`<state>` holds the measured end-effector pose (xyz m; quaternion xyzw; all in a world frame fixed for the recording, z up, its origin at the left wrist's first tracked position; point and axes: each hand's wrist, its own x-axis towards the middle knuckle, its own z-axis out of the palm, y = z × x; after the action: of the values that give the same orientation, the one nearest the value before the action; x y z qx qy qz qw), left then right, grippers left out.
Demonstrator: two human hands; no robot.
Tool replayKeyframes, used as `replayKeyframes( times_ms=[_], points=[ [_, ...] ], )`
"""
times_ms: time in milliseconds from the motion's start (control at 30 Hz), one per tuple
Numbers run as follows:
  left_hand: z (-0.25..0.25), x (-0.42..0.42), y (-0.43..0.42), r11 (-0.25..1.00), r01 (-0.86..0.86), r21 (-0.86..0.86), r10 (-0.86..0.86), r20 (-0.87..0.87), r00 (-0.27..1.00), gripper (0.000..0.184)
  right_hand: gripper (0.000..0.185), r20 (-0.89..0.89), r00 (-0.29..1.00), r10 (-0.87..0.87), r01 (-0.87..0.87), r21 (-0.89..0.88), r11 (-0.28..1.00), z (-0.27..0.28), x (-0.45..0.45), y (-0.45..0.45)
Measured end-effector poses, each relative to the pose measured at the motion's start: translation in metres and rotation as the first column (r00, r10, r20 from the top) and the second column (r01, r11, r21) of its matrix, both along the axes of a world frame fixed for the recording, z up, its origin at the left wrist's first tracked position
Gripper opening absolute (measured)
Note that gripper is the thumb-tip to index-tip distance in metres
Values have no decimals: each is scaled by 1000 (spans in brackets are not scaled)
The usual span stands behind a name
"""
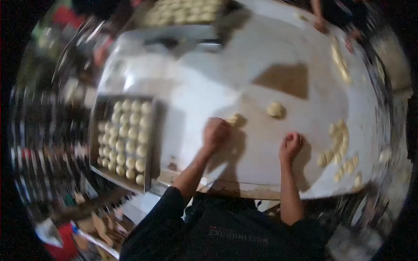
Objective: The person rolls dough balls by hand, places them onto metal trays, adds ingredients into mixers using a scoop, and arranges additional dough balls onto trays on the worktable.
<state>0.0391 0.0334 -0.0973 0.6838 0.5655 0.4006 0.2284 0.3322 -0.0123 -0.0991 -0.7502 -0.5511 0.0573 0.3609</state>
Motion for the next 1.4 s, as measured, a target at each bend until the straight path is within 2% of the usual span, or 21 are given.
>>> replayKeyframes(
  times_ms=[33,100,200,267,333,367,400,433,467,500,533,567,600,633,767,867,967,1033,1167,1300,1400],
  points=[
    [31,-3,-10,933,131,-335,-158,-57,986,13,13,-120,993,-23,15,-71,997,8,-16,-15],
    [7,-11,-55,949,308,-69,-312,-62,948,31,19,93,987,129,-119,-107,987,-9,-11,-56],
    [32,-76,-96,865,471,-170,-493,-121,862,45,18,78,967,242,-243,11,970,5,16,-80],
    [62,-127,-101,737,502,-453,-502,131,855,45,16,-154,987,-55,9,-284,959,55,11,-71],
    [110,-188,-84,817,458,-350,-374,283,883,38,24,-283,918,-279,94,-528,844,65,27,-59],
    [119,-232,-66,916,368,-161,-355,109,929,34,33,-356,778,-518,119,-726,677,65,24,-47],
    [129,-276,-53,955,207,-214,-148,261,954,35,33,-379,820,-430,46,-704,709,80,-18,-34],
    [130,-323,-34,996,10,93,-1,-98,995,34,33,-508,817,-273,-103,-594,798,83,-59,-16],
    [159,-357,-10,863,-135,-486,351,387,853,34,32,-609,786,-107,-246,-466,850,87,-107,3],
    [110,-413,10,933,-354,60,359,-139,923,30,29,-637,769,59,-395,-401,826,120,-189,27],
    [99,-456,26,898,-412,158,441,-298,847,33,26,-674,713,196,-512,-308,802,120,-245,47],
    [88,-485,34,884,-436,171,468,-356,809,35,24,-702,621,348,-695,-288,658,148,-313,70],
    [33,-524,55,824,-523,-218,545,51,837,43,25,-626,530,573,-809,-169,564,157,-371,87],
    [31,-532,54,820,-531,-213,552,52,832,43,28,-362,422,831,-886,32,463,166,-428,100],
    [40,-537,36,889,-401,219,457,-449,768,55,29,-62,108,992,-912,391,124,154,-613,135],
    [120,-516,5,830,-530,174,556,-342,758,53,30,86,122,989,-990,-65,128,98,-659,148],
    [197,-462,-6,875,-468,124,471,3,882,47,29,166,240,956,-969,-17,246,106,-585,132],
    [205,-430,13,915,-370,163,385,-76,920,43,24,137,364,921,-912,255,323,118,-498,122],
    [228,-261,69,951,201,233,-175,-131,976,54,14,100,790,605,-611,210,763,97,-271,60],
    [180,-21,75,495,843,-213,-865,-210,455,76,13,12,1000,-24,23,46,999,66,-42,-58],
    [141,171,35,153,861,-484,-980,35,194,63,10,-12,910,-415,414,81,906,35,101,-148]
  ],
)
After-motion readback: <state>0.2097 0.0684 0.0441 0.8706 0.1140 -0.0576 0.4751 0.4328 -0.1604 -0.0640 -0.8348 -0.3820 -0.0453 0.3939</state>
